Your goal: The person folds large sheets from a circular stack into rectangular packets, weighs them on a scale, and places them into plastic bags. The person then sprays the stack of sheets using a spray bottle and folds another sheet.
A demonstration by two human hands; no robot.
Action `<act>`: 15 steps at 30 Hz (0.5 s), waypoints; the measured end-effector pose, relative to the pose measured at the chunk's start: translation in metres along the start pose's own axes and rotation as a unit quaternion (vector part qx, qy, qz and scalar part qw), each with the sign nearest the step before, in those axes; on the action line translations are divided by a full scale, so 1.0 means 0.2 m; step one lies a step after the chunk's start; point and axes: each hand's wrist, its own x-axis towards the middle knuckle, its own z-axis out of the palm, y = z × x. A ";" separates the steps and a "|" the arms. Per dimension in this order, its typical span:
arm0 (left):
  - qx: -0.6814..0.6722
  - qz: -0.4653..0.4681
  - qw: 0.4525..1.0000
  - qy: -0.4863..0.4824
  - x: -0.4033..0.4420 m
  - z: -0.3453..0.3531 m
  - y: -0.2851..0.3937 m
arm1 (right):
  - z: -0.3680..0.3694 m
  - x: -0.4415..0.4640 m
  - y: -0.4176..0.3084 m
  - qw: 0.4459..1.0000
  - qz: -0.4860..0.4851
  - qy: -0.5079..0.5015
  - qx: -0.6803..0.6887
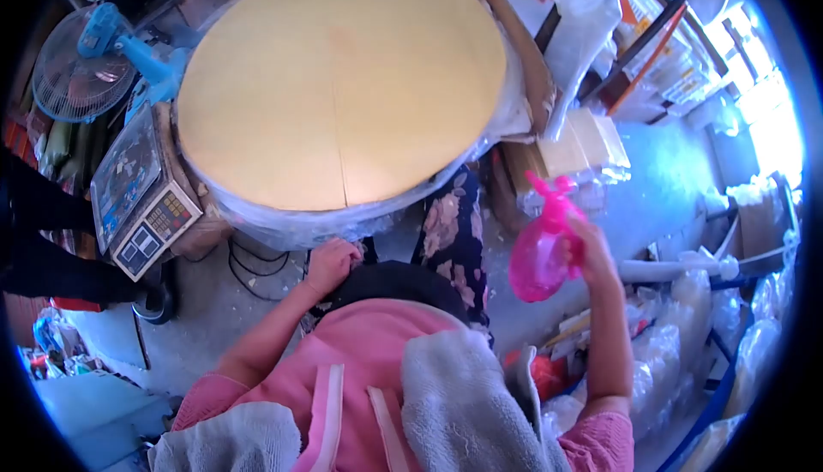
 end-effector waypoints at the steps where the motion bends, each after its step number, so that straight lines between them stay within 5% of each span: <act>1: -0.022 -0.006 1.000 -0.003 0.02 0.00 0.00 | 0.00 0.10 0.12 0.999 0.038 0.009 -0.011; 7: -0.010 0.014 0.998 0.061 0.32 -0.09 0.15 | -0.16 0.70 0.79 0.981 0.107 0.037 -0.156; 9: 0.066 0.015 0.993 0.094 0.43 -0.06 0.15 | -0.16 0.87 0.90 0.980 0.014 0.052 -0.191; 15: 0.196 0.001 0.980 -0.036 0.61 -0.01 0.05 | -0.22 1.55 1.37 0.912 0.026 0.114 -0.394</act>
